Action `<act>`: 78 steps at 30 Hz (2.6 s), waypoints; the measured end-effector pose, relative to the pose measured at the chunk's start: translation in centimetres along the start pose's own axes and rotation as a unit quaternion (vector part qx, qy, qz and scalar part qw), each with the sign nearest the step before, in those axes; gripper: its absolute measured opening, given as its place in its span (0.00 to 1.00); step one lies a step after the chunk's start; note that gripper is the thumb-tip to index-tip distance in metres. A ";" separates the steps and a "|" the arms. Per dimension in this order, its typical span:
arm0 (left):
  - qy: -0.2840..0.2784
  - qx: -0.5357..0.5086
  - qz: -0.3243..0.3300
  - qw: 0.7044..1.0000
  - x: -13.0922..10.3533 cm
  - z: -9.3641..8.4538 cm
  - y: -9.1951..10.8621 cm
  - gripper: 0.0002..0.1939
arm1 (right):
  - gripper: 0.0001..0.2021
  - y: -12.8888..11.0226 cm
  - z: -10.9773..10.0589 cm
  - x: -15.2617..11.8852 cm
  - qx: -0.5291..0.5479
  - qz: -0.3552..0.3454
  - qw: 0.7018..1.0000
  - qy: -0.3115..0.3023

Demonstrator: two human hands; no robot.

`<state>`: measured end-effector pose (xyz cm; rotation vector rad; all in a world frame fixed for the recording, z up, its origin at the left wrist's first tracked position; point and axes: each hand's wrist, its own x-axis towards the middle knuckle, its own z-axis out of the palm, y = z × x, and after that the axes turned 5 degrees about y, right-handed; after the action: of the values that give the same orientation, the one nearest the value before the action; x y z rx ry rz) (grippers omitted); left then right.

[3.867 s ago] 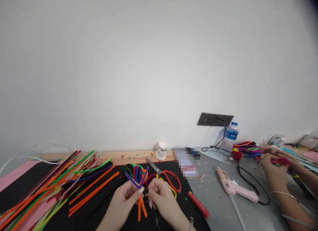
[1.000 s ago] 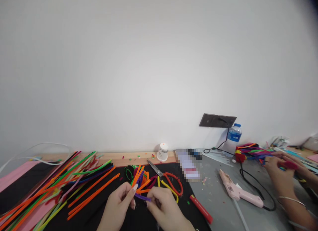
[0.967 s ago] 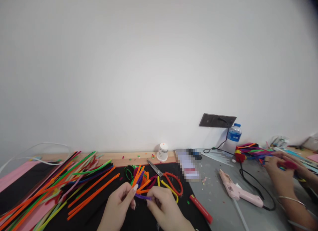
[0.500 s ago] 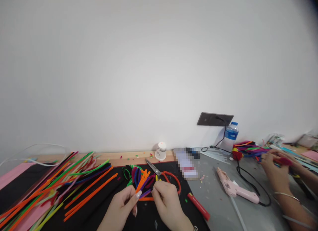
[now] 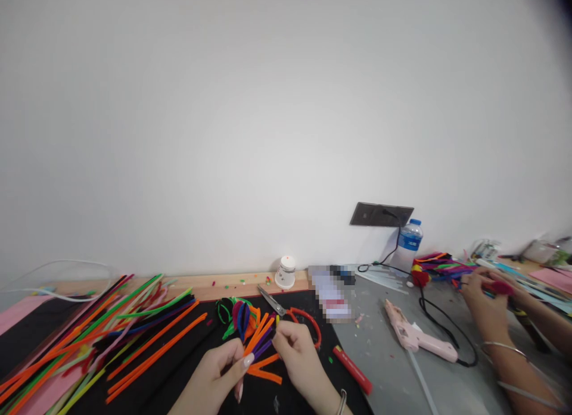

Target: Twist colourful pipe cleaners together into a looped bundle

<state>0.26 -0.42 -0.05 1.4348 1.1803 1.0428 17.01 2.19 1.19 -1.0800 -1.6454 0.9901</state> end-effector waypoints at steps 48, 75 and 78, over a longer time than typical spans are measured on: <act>-0.041 0.063 0.003 0.997 -0.3 1.2 -0.7 0.20 | 0.12 0.2 1.5 0.0 0.167 0.154 0.971 -0.070; -0.084 -0.034 -0.079 0.993 -0.3 2.1 -3.0 0.21 | 0.08 0.3 1.4 -0.2 0.134 0.148 0.977 -0.078; -0.089 -0.021 -0.081 0.992 -0.5 2.1 -3.1 0.22 | 0.08 0.3 1.2 -0.2 0.126 0.145 0.977 -0.095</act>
<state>1.72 -1.06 -3.47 1.3456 1.1193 0.8048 15.96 1.92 0.55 -1.0967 -1.4841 1.4910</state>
